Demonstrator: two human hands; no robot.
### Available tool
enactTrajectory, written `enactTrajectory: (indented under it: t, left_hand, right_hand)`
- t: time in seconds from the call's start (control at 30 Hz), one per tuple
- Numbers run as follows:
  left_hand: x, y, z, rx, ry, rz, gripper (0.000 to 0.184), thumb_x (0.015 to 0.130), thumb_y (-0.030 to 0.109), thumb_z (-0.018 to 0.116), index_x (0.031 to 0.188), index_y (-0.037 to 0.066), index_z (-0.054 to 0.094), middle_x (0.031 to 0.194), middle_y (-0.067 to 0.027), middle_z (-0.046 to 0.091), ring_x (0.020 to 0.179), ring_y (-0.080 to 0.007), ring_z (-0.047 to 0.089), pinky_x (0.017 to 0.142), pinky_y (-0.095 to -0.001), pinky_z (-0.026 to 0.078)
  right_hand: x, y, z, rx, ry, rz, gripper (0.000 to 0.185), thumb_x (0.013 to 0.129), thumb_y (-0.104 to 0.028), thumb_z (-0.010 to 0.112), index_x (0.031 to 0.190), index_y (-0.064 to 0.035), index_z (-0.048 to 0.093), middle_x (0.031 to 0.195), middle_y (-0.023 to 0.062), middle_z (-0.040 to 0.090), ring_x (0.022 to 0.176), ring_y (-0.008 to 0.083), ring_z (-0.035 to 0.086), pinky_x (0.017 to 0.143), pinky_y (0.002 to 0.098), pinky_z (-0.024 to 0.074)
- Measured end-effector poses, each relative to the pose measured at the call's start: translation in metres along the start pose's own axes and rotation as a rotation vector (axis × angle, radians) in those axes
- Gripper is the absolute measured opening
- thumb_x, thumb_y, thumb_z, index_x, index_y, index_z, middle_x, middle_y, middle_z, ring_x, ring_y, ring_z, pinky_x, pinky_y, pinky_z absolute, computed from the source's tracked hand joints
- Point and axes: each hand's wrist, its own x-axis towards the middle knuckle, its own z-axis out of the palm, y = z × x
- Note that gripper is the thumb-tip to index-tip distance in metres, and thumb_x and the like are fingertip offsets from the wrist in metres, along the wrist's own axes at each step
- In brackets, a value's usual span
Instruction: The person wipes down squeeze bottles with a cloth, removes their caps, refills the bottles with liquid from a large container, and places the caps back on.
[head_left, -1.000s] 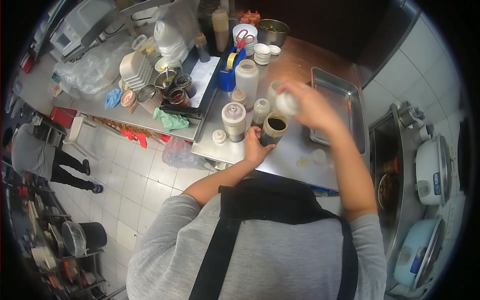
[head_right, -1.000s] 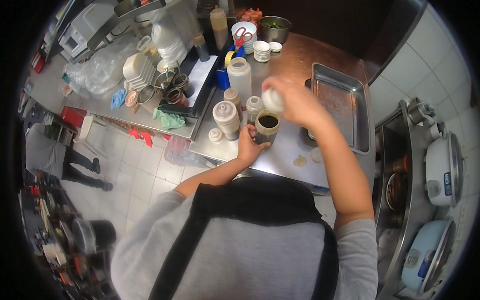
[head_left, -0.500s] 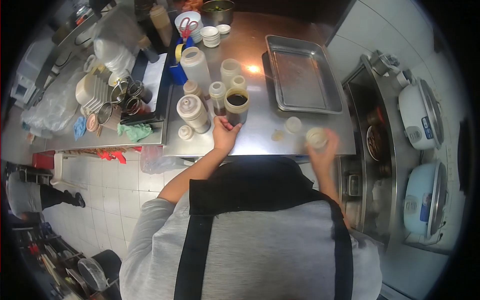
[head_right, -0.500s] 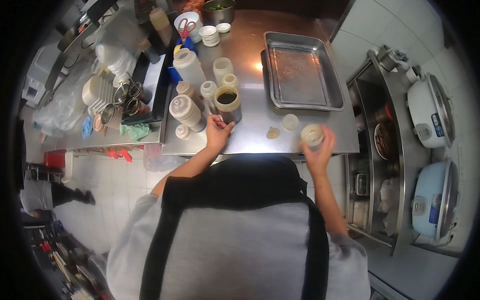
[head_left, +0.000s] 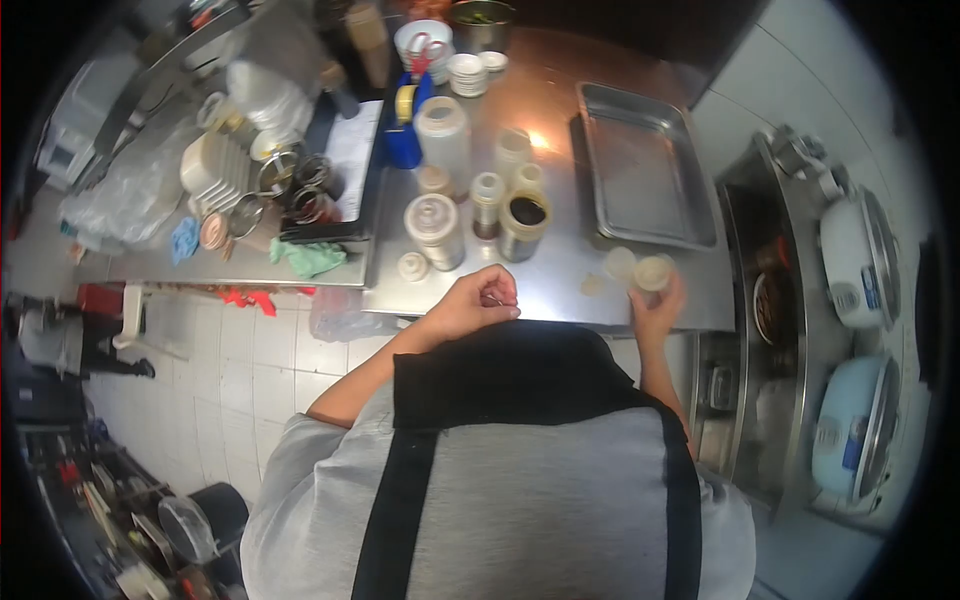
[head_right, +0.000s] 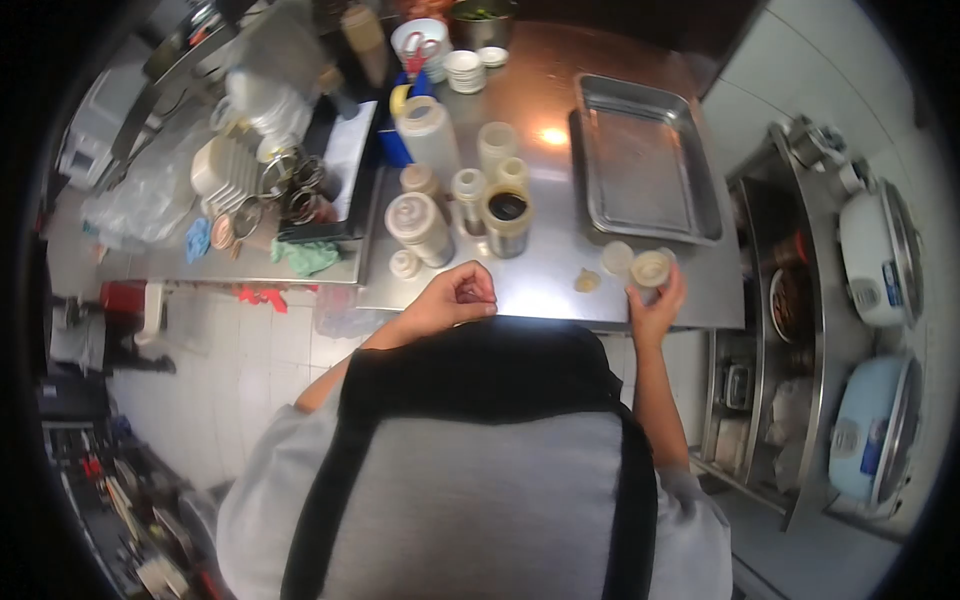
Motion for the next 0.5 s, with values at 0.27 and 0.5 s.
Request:
enactTrajectory:
  t: [0.27,0.5]
  left_hand:
    - [-0.074,0.024,-0.076,0.365,0.162,-0.053,0.017,0.080,0.004,0.070,0.087,0.006,0.055,0.076,0.0040,0.052,0.072,-0.0053,0.049,0.067,-0.0216,0.042]
    - [-0.118,0.009,-0.128,0.681,0.449,-0.072,0.017,0.081,0.003,0.068,0.095,0.005,0.059,0.081,-0.0048,0.062,0.076,-0.0133,0.060,0.066,-0.0267,0.047]
  right_hand:
    - [-0.016,-0.031,-0.016,-0.286,0.057,-0.175,0.084,0.070,-0.015,0.077,0.140,-0.0041,0.033,0.142,0.0217,0.028,0.132,0.0372,0.031,0.104,0.0466,0.0336]
    - [0.035,-0.199,0.015,0.030,0.145,-0.433,0.048,0.078,0.001,0.065,0.123,-0.0016,0.049,0.129,0.0187,0.041,0.111,0.0273,0.046,0.089,0.0358,0.0429]
